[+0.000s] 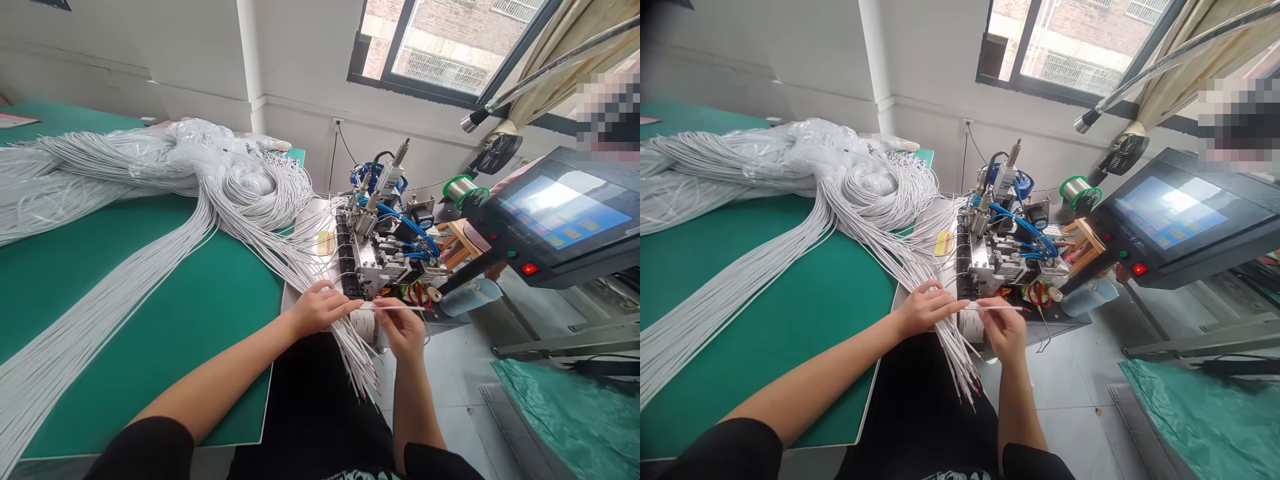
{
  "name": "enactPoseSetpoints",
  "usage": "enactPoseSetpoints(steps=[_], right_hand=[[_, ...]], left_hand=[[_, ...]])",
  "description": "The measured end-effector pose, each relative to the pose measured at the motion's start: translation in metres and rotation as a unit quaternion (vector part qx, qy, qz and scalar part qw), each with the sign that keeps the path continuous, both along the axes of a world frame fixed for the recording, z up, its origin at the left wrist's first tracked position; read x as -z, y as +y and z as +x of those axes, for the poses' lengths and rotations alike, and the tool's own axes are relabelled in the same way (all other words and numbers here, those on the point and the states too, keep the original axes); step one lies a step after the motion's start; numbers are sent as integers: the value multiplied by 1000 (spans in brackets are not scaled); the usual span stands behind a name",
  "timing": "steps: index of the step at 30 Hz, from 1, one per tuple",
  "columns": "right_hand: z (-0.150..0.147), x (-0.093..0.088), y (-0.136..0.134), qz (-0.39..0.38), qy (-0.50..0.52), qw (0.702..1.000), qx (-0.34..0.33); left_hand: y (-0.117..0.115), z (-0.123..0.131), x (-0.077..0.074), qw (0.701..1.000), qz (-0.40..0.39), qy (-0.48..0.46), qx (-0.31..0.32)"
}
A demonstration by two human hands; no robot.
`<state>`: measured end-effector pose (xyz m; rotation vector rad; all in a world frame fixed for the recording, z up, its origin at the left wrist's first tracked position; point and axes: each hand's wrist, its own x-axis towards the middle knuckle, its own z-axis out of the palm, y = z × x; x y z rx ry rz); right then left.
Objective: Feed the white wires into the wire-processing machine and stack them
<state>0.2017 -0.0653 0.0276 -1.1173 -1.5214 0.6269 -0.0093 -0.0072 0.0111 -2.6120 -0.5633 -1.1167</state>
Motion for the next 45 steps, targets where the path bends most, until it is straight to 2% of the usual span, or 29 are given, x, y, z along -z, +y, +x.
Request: enactPoseSetpoints(steps=[3,5,12,17,20,24,28,30,32,35,37,45], right_hand=[[6,4,2,-19,133,983,124],[8,4,4,-20,174,972,154],[9,6,7,-113,151,980,69],[8,16,9,-88,198,962,168],[4,19,11,-68,190,961,188],[3,21,16,-61,198,968,143],[13,26,25,-118,213,966,84],[19,30,30,-157,174,969,75],[23,32,33,-181,84,975,95],[24,31,36,-167,-70,975,126],[24,29,38,-142,-133,974,119],[26,26,50,-52,-229,969,80]], left_hand=[[1,0,2,1000,24,-7,-14],[1,1,4,999,41,-18,-29],[-5,5,0,993,69,-7,-94],[-5,10,-1,991,60,-5,-119],[-5,10,0,992,41,2,-118],[-4,9,2,993,16,17,-117],[-3,7,5,993,12,27,-115],[-2,7,5,993,11,27,-117],[-2,7,5,992,12,28,-122],[-3,7,5,990,14,25,-138],[-4,8,4,988,11,24,-153],[-4,10,6,982,-25,21,-184]])
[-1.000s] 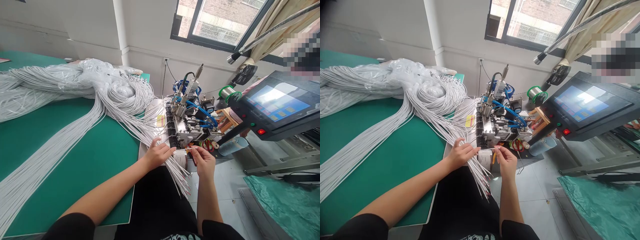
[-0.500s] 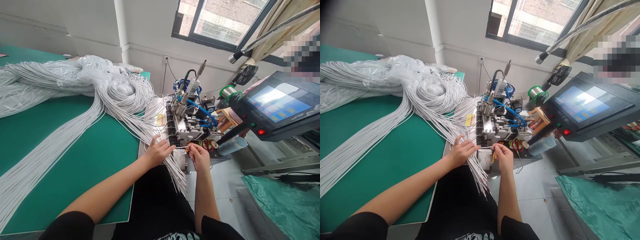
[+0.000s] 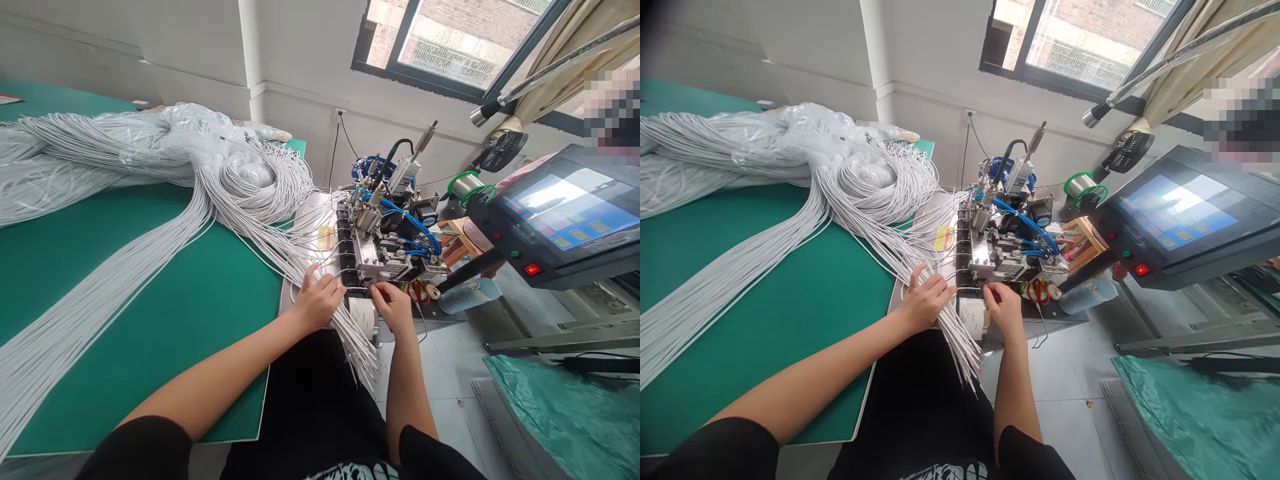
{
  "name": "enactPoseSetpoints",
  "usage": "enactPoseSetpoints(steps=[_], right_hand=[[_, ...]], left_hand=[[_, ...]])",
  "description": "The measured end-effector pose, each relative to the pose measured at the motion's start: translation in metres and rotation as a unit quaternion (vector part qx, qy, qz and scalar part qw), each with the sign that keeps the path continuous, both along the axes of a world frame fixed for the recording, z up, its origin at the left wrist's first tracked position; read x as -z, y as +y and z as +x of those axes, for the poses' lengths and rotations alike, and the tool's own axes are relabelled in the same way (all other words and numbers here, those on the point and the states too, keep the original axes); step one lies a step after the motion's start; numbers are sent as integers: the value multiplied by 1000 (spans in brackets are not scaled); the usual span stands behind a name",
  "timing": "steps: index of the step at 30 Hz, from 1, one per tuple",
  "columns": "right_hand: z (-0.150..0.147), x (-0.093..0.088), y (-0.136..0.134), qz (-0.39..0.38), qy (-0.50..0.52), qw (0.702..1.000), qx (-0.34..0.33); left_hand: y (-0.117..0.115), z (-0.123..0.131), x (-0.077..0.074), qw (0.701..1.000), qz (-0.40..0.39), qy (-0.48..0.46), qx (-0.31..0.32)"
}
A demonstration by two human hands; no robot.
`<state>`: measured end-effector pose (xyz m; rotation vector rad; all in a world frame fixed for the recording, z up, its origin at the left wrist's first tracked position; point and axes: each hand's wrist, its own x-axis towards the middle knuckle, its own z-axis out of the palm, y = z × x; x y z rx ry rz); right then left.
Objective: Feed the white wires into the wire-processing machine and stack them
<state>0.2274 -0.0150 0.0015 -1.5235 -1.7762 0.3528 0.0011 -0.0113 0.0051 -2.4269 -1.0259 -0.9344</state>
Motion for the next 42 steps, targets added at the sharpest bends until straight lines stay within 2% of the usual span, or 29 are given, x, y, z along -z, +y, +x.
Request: enactPoseSetpoints(steps=[3,7,11,15,18,23,27,30,33,37,40,42], right_hand=[[1,2,6,-25,12,1000,-15],[1,8,13,-91,114,988,-43],[-2,19,17,-137,267,952,-51],[-7,33,17,-173,373,911,-16],[-6,38,13,-166,377,911,-2],[5,35,-2,-120,300,946,37],[11,24,-16,-97,273,954,72],[8,9,-26,-73,248,963,72],[1,-9,-35,-59,210,976,25],[-9,-28,-46,-69,142,981,-113],[-15,-34,-52,-80,115,969,-205],[-20,-35,-53,-66,118,964,-229]], left_hand=[[1,0,1,1000,-3,6,-1],[3,0,2,1000,-19,3,-4],[4,1,4,999,-35,-3,2],[5,1,6,999,-43,-5,-1],[5,1,8,999,-48,-2,-2],[6,-1,8,999,-42,-23,-8],[7,-3,8,999,-18,-37,-2],[8,-5,5,999,10,-43,31],[7,-8,-1,994,38,-45,90],[4,-10,-5,982,52,-29,181],[4,-10,-6,976,60,-51,205],[4,-10,-6,975,59,-69,203]])
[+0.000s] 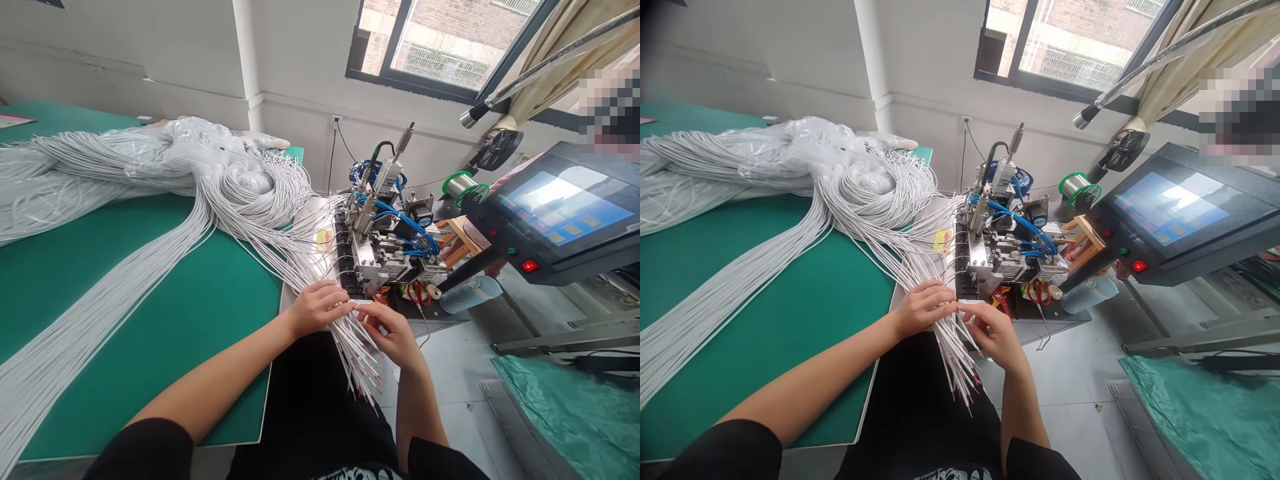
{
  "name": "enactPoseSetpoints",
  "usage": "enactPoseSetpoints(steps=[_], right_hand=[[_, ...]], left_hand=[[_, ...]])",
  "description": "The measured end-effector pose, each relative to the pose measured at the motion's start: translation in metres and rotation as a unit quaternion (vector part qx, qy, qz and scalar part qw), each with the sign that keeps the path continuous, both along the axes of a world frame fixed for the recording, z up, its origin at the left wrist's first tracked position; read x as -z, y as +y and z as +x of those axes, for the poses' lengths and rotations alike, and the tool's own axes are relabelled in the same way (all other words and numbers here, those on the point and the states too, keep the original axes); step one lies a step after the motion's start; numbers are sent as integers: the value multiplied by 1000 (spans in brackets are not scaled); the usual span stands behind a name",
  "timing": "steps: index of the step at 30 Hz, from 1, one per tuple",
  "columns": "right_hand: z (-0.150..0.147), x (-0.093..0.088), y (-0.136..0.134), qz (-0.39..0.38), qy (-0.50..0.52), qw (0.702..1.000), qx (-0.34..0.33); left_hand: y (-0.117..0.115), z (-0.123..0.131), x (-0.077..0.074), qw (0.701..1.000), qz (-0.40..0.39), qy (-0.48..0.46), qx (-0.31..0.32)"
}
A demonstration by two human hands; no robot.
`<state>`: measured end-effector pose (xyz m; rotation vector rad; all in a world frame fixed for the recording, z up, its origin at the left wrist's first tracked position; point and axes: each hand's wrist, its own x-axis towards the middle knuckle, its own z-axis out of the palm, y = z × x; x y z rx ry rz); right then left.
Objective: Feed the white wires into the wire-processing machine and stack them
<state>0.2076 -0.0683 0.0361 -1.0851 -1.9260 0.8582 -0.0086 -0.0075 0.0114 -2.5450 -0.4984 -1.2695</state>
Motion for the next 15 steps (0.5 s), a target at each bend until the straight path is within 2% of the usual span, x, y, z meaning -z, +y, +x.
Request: enactPoseSetpoints(steps=[8,12,15], right_hand=[[-7,0,-1,58,35,997,34],[-6,4,1,68,67,990,106],[-7,13,3,53,130,971,196]], left_hand=[[1,2,-1,999,-26,31,-4],[2,2,1,999,-32,37,-9],[2,2,2,998,-46,28,-24]])
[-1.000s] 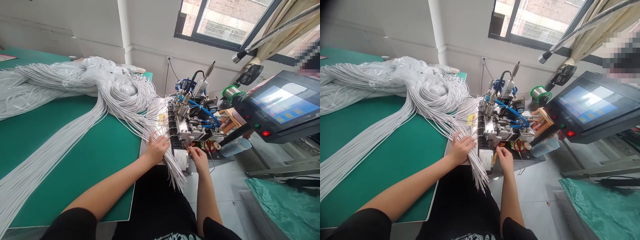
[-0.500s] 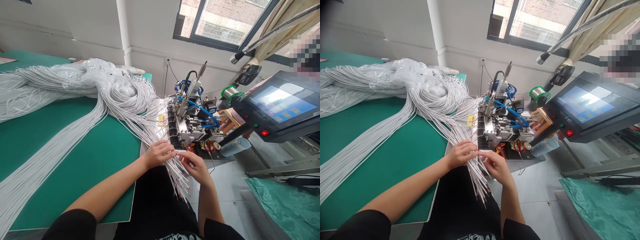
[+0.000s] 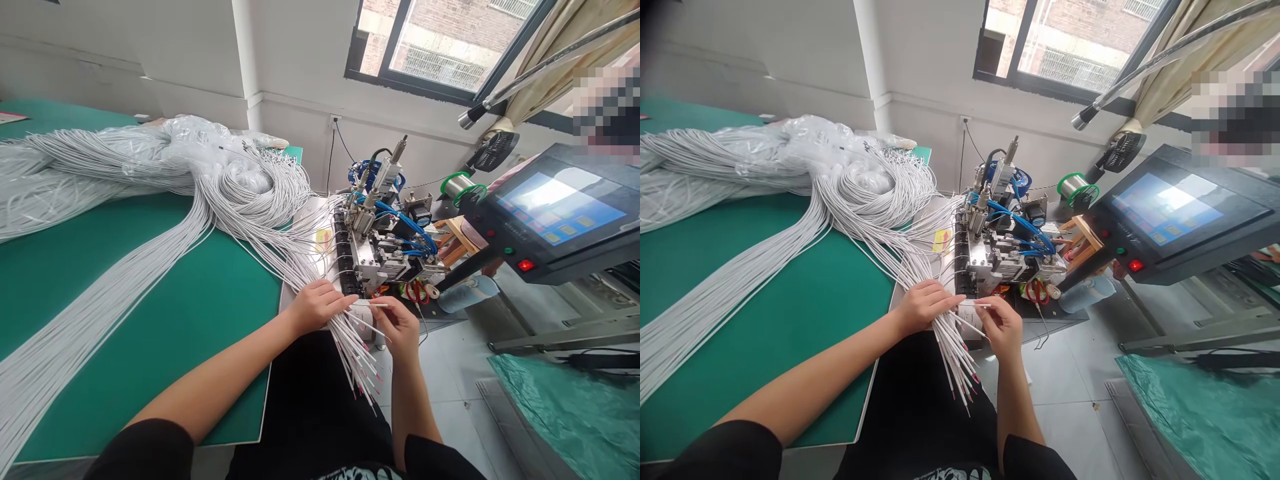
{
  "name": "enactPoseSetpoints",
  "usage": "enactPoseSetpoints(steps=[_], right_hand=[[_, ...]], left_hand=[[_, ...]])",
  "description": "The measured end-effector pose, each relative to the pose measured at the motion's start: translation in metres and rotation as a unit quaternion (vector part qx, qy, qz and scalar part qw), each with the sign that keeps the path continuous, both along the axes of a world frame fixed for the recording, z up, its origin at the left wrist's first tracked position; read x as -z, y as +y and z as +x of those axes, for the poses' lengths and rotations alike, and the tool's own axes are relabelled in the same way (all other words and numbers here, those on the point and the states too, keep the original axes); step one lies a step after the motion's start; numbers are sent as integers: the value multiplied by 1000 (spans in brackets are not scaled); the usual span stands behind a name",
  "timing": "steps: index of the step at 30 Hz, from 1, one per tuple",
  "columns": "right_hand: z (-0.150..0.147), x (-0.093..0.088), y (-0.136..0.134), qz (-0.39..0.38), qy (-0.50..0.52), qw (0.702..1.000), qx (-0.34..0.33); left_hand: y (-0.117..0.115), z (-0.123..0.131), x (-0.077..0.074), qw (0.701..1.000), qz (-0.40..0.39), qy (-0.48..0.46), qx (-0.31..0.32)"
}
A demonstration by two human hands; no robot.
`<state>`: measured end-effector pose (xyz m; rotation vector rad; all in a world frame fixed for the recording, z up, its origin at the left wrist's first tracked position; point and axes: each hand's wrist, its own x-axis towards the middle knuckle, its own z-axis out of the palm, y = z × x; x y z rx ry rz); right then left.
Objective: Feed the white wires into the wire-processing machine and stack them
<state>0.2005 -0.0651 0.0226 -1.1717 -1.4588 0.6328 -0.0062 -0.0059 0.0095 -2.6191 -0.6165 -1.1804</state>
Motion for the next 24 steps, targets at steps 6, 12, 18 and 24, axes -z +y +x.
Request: enactPoseSetpoints(steps=[6,12,18,24], right_hand=[[-1,20,8,-55,157,973,157],[-1,20,11,-90,138,976,141],[6,15,16,-154,235,959,35],[20,15,25,-211,255,943,-25]], left_hand=[[-4,3,1,998,-29,-27,-42],[-4,6,1,996,-5,-20,-86],[-2,7,4,994,-2,0,-113],[-2,7,7,993,-10,22,-116]])
